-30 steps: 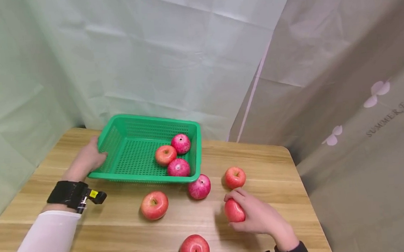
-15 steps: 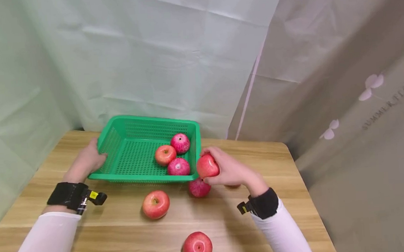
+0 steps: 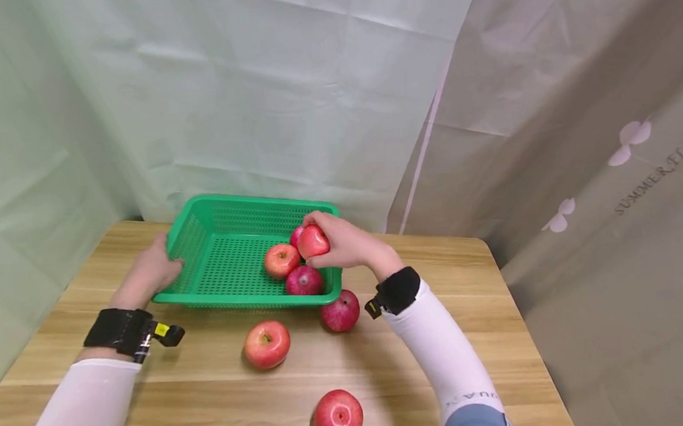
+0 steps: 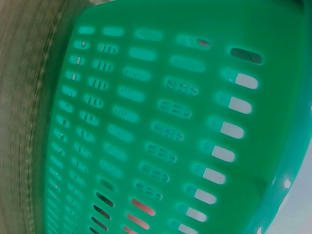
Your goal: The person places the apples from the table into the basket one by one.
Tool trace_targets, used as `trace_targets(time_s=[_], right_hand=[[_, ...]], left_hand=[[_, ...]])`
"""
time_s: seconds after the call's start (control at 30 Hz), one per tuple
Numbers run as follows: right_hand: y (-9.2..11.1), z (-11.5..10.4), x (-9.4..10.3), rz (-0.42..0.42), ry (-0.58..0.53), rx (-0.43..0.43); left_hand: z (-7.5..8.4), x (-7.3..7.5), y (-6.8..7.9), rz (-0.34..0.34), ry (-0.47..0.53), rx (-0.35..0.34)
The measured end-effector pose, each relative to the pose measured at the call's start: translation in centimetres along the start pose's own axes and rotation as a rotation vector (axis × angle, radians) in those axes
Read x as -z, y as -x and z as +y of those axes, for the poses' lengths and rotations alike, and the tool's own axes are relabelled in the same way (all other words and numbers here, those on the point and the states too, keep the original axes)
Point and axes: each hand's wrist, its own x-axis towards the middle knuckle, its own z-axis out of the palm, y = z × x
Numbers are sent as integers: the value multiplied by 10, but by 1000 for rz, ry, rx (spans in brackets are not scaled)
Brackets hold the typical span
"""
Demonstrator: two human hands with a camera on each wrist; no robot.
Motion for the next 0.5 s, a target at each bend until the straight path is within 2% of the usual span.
trace_targets(time_s=[0.2, 0.5], right_hand=[[-31, 4, 1, -30, 32, -7], [-59, 2, 2, -67, 43, -48]], left_hand=[[-1, 0, 0, 5, 1, 6], [2, -1, 1, 12, -19, -1]])
